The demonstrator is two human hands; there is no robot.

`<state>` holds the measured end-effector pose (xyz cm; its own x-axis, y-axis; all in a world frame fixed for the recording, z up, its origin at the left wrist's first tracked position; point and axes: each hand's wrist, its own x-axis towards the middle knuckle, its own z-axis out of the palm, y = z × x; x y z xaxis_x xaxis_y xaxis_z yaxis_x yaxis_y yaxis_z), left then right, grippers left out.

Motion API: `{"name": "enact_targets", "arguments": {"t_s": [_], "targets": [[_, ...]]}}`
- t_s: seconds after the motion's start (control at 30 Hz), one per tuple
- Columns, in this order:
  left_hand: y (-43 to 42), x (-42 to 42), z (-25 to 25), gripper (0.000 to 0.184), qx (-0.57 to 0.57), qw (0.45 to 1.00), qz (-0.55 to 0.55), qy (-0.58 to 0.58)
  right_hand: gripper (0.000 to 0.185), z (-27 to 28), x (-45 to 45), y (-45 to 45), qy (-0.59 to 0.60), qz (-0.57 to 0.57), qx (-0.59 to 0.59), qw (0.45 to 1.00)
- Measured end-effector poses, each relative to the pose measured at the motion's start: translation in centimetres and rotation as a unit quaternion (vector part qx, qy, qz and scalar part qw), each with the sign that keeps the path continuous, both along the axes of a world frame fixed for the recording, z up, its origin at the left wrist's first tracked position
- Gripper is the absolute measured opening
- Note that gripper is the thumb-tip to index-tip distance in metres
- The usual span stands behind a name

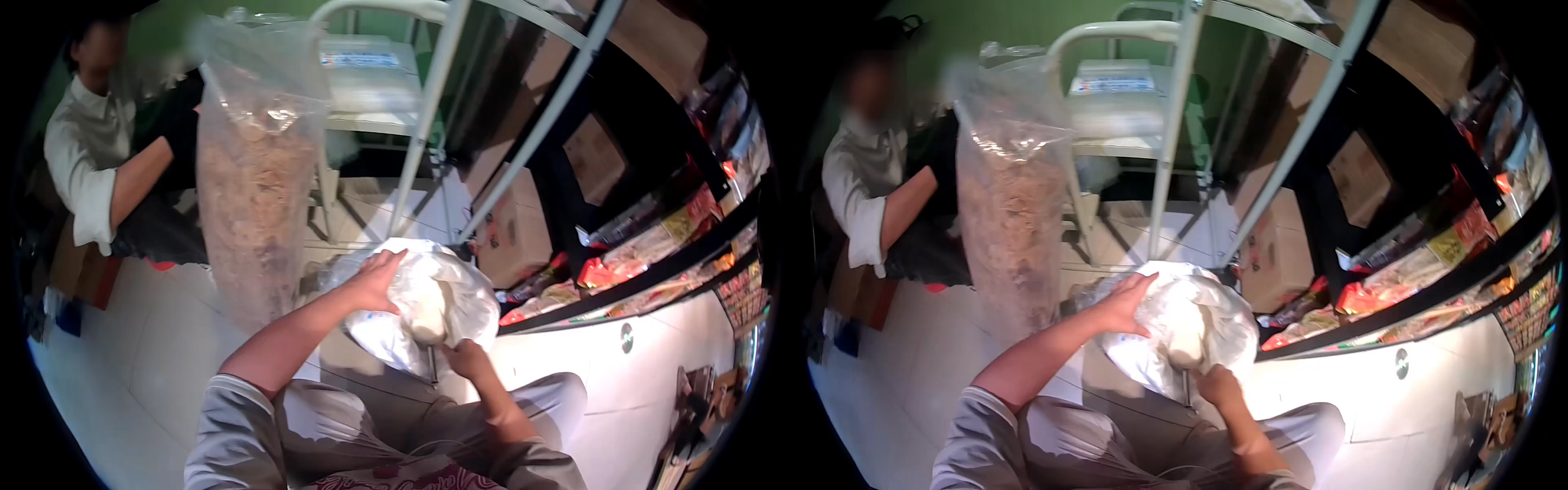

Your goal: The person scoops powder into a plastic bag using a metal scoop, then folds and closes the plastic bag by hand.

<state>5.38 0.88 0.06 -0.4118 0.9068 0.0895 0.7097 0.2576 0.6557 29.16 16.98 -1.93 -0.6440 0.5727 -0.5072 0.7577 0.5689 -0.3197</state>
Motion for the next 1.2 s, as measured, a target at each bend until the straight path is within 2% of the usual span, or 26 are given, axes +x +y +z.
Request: {"name": "enact_targets", "arguments": {"t_s": [0.07, 0.17, 0.23, 0.33, 0.47, 0.53, 0.57, 0.63, 0.77, 0.87, 0.93, 1.07, 1.2], "targets": [[-0.2, 0.2, 1.0, 0.122, -0.063, 0.998, 0.002, -0.018, 0.056, -1.1, -0.5, -1.6, -0.024, -0.017, 0.004, 1.000], [0.2, 0.2, 1.4, 0.122, -0.081, 0.997, -0.017, -0.014, 0.059, -0.9, -1.4, -2.5, -0.039, 0.002, -0.013, 0.999], [0.2, 0.3, 1.2, 0.121, -0.089, 0.996, -0.027, -0.014, 0.052, -1.3, -1.2, -2.7, -0.016, 0.037, 0.009, 0.999], [0.2, 0.8, 1.4, 0.120, -0.109, 0.992, -0.058, -0.018, 0.043, -4.3, -0.9, -2.7, -0.004, 0.074, -0.014, 0.997], [0.1, 0.6, 0.8, 0.120, -0.127, 0.990, -0.060, -0.015, 0.038, -7.4, -0.9, -2.5, 0.014, 0.068, -0.045, 0.997], [0.0, 0.7, 0.4, 0.120, -0.112, 0.992, -0.052, -0.003, 0.040, -10.3, -0.1, -3.0, 0.066, 0.099, 0.028, 0.992], [0.1, 0.7, 0.3, 0.120, -0.116, 0.992, -0.055, -0.005, 0.040, -11.0, 0.4, -3.3, 0.064, 0.096, 0.024, 0.993], [0.1, 0.7, 0.3, 0.121, -0.107, 0.993, -0.055, -0.002, 0.046, -10.2, 1.2, -4.3, 0.078, -0.034, 0.029, 0.996], [0.5, 0.6, -0.6, 0.121, -0.116, 0.991, -0.061, 0.019, 0.043, -9.2, 2.4, -4.4, 0.137, -0.024, 0.021, 0.990], [0.9, 0.8, -0.1, 0.123, -0.144, 0.987, -0.066, -0.022, 0.037, -8.6, 3.9, -4.7, 0.148, -0.031, -0.006, 0.988], [1.4, 0.9, 0.1, 0.125, -0.155, 0.985, -0.060, -0.034, 0.036, -9.7, 5.5, -5.3, 0.230, -0.042, 0.018, 0.972], [2.2, 1.5, -1.5, 0.130, -0.163, 0.984, -0.077, -0.004, 0.028, -8.9, 7.6, -6.1, 0.306, -0.039, 0.024, 0.951], [2.8, 1.3, -1.9, 0.130, -0.157, 0.982, -0.104, -0.024, 0.025, -5.5, 7.7, -6.7, 0.298, -0.089, -0.035, 0.950]]}}
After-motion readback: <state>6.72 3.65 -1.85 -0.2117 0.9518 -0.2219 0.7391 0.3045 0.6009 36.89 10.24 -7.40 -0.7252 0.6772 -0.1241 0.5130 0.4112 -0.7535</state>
